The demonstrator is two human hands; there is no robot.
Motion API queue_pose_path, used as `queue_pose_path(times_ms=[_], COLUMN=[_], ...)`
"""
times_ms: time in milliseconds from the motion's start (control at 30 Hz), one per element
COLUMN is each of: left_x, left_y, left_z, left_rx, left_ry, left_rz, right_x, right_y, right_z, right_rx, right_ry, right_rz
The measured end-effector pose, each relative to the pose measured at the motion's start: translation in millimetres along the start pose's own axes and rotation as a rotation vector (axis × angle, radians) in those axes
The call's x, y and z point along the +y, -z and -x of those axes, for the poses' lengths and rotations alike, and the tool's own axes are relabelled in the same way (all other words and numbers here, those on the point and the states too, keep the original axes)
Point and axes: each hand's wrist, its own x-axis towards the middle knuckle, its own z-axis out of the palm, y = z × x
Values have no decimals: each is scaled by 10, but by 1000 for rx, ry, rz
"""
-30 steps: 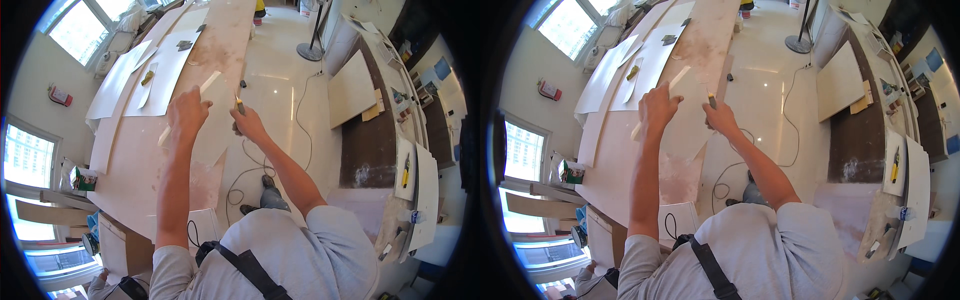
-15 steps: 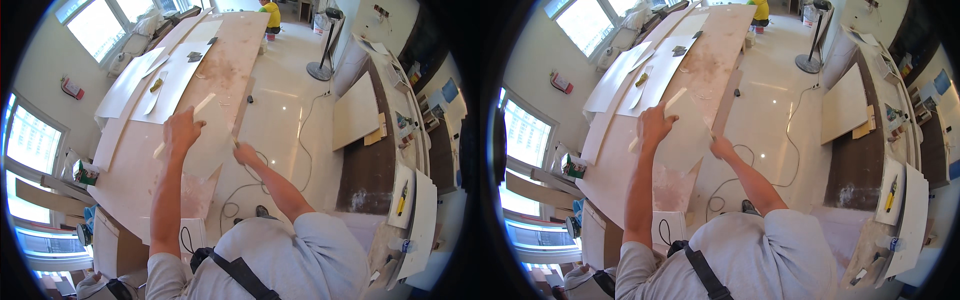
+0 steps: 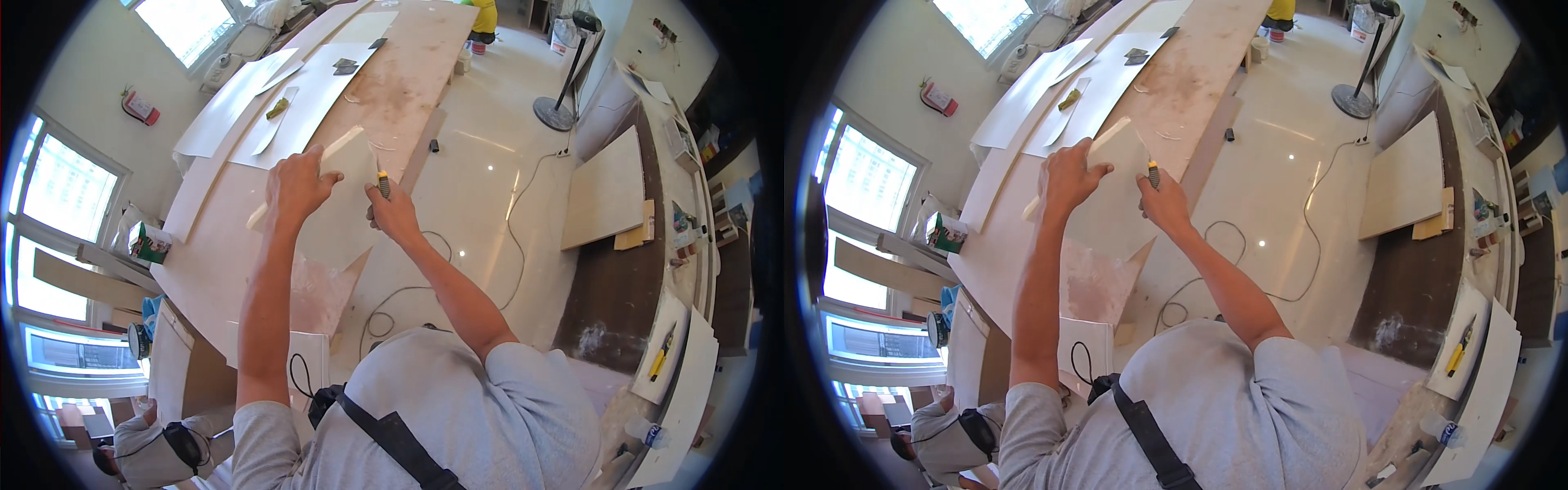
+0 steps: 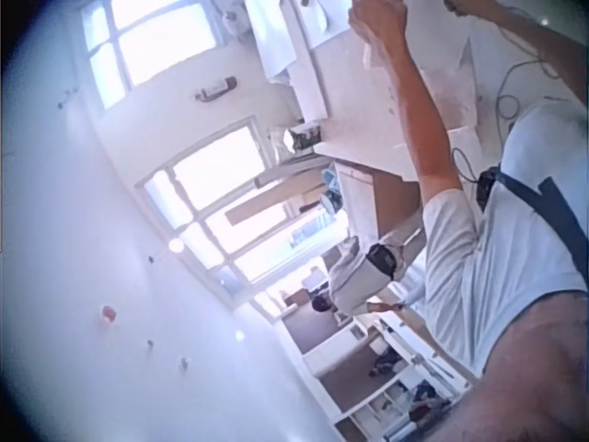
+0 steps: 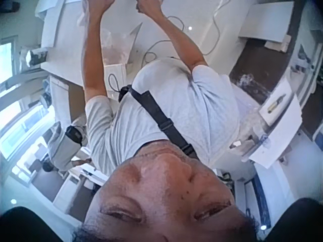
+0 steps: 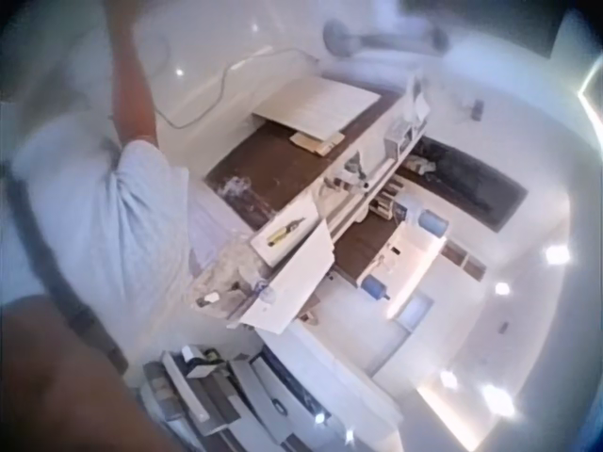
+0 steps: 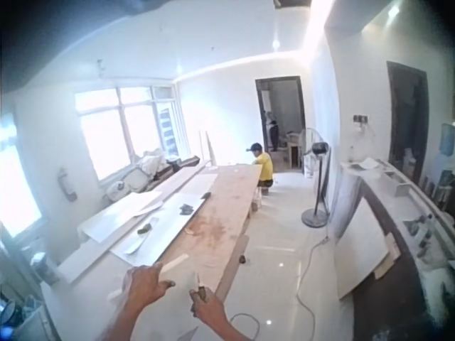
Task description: The person trims the edges of white wood panels using a utility knife while holding them at a workbench.
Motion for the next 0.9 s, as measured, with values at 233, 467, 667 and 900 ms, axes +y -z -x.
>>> queue_pose_path(times_ms=[233,467,667,900], left_x=[-14,-50,-3,-7], left_y=[-31,-37,20,15], left_z=[-29,-56,-157,-62], left_rx=[24,19,71,20], left_ry=[3,22,-26,18], left_rz=[-17,67,71,40], right_x=[99,636,1206,516], right_y=[9,-71,20,24], right_z=[-112,-438,-159,-352], right_rx=[-59,119,135,64], right_ry=[-57,140,25,129], right_rz=[81,370,419,246])
